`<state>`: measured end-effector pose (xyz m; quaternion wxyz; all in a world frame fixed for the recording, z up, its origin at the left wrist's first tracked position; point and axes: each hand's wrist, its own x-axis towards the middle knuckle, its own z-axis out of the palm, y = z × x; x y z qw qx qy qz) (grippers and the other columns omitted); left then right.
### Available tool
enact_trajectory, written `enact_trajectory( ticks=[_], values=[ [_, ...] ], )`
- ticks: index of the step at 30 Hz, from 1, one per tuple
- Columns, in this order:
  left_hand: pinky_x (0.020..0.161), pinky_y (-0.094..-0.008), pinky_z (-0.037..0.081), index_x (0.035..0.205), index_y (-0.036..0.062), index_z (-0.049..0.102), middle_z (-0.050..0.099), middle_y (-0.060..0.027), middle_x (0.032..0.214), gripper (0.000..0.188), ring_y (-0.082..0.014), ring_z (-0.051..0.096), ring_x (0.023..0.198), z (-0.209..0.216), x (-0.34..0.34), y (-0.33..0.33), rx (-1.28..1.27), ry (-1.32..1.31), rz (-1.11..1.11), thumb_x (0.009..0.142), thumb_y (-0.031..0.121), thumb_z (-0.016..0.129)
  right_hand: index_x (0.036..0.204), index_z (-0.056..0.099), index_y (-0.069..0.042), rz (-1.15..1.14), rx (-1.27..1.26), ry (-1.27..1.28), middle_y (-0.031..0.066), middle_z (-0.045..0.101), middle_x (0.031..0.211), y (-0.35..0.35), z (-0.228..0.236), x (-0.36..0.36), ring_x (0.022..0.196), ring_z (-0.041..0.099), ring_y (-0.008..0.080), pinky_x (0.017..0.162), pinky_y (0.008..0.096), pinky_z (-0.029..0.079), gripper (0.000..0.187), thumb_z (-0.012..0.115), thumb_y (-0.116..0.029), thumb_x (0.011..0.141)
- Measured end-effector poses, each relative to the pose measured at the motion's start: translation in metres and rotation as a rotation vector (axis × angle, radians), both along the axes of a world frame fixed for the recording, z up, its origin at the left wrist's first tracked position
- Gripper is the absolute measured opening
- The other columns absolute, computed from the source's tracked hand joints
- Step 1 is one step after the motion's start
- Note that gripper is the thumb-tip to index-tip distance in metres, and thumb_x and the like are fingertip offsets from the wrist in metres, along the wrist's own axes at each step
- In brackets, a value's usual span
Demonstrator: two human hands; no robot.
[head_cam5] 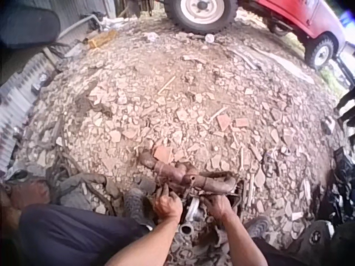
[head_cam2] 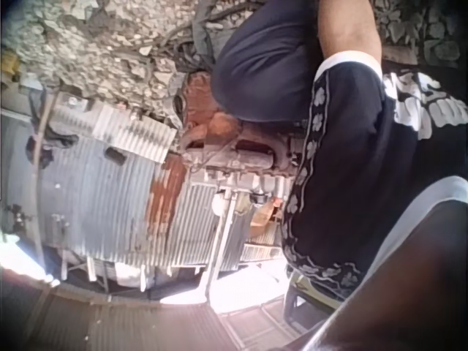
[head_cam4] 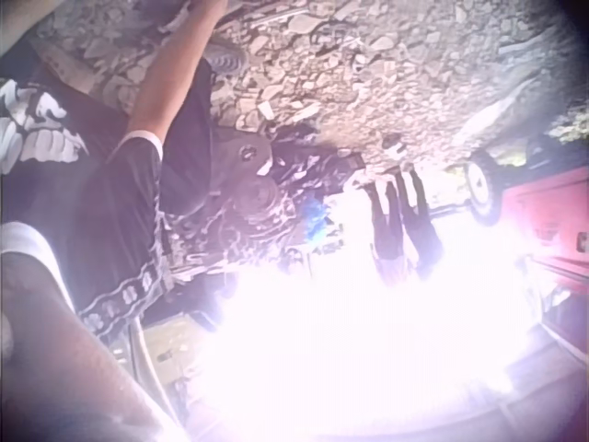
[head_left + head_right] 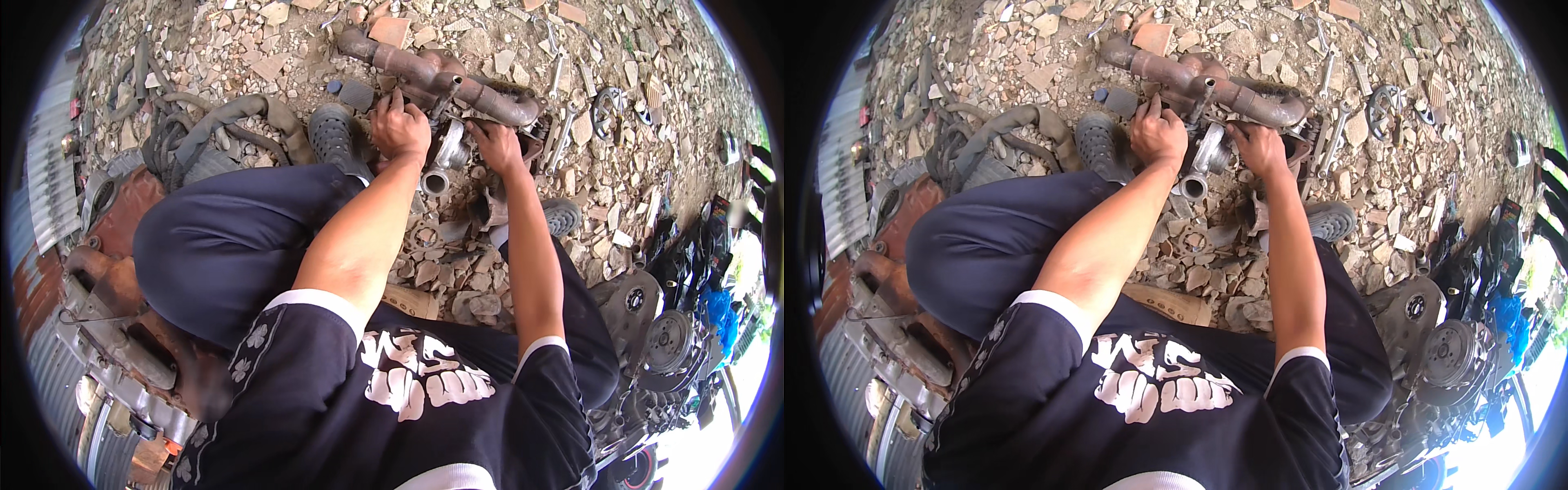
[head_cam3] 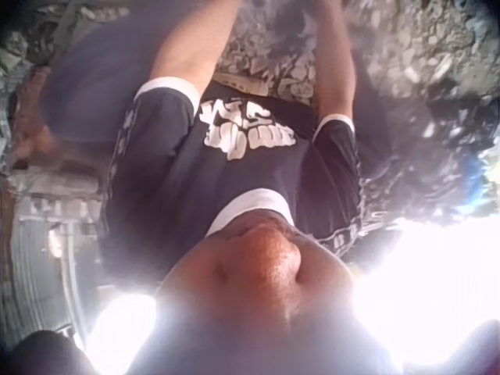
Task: The person sits on the ground and assembles a turbocharger onto an exhaust manifold. They align the components, insert bolts, and tighten them by hand to secure the assembly.
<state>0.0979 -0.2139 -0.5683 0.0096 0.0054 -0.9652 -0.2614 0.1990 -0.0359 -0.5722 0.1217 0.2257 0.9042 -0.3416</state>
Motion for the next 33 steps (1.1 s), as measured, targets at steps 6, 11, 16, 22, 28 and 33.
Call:
enact_trajectory(
  ticks=[6, 11, 16, 22, 28, 33],
  values=[
    [0.094, -0.0464, 0.054, 0.117, 0.0101, 0.077, 0.072, -0.0136, 0.117, 0.039, -0.0364, 0.067, 0.106, -0.002, 0.000, -0.002, 0.007, 0.006, 0.012, 0.084, 0.014, 0.057, 0.099, 0.076, -0.005, 0.092, 0.102, -0.013, 0.0277, 0.071, 0.085, -0.042, 0.087, -0.014, 0.086, 0.071, 0.0448, 0.082, 0.0538, 0.057, 0.027, 0.056, -0.022, 0.098],
    [0.094, -0.0482, 0.054, 0.122, 0.0137, 0.076, 0.072, -0.0125, 0.119, 0.041, -0.0371, 0.068, 0.106, 0.000, 0.000, -0.001, -0.017, -0.022, 0.035, 0.085, 0.017, 0.056, 0.118, 0.075, -0.014, 0.017, 0.102, -0.096, 0.0246, 0.074, 0.096, -0.032, 0.092, -0.011, 0.094, 0.071, 0.0437, 0.088, 0.0519, 0.055, 0.028, 0.058, -0.021, 0.098],
    [0.093, -0.0467, 0.054, 0.119, 0.0099, 0.076, 0.072, -0.0140, 0.119, 0.040, -0.0369, 0.066, 0.104, 0.002, 0.000, 0.001, 0.010, -0.014, 0.032, 0.084, 0.013, 0.057, 0.125, 0.073, -0.011, 0.013, 0.014, -0.022, 0.0255, 0.073, 0.107, -0.008, 0.054, 0.004, 0.103, 0.069, 0.0439, 0.095, 0.0499, 0.052, 0.033, 0.061, -0.030, 0.101],
    [0.093, -0.0463, 0.054, 0.118, 0.0097, 0.076, 0.072, -0.0140, 0.118, 0.039, -0.0371, 0.066, 0.103, 0.002, 0.000, -0.002, -0.008, -0.016, 0.025, 0.084, 0.013, 0.057, 0.122, 0.075, -0.011, -0.080, -0.161, -0.074, 0.0232, 0.073, 0.112, -0.006, 0.017, -0.002, 0.108, 0.068, 0.0419, 0.096, 0.0459, 0.052, 0.030, 0.063, -0.026, 0.100],
    [0.096, -0.0481, 0.053, 0.121, 0.0142, 0.076, 0.072, -0.0121, 0.119, 0.042, -0.0373, 0.068, 0.106, -0.001, -0.001, 0.002, 0.000, -0.029, 0.034, 0.085, 0.017, 0.055, 0.124, 0.075, -0.013, -0.099, -0.231, 0.113, 0.0203, 0.073, 0.117, -0.010, -0.021, -0.001, 0.111, 0.068, 0.0395, 0.097, 0.0444, 0.052, 0.031, 0.066, -0.024, 0.096],
    [0.092, -0.0475, 0.054, 0.119, 0.0111, 0.076, 0.072, -0.0134, 0.117, 0.040, -0.0373, 0.067, 0.103, 0.005, 0.001, -0.002, -0.027, -0.034, 0.045, 0.084, 0.014, 0.057, 0.112, 0.077, -0.016, -0.050, 0.139, -0.042, 0.0200, 0.075, 0.096, -0.042, 0.066, -0.013, 0.090, 0.073, 0.0400, 0.084, 0.0511, 0.058, 0.024, 0.059, -0.018, 0.097]
  ],
)
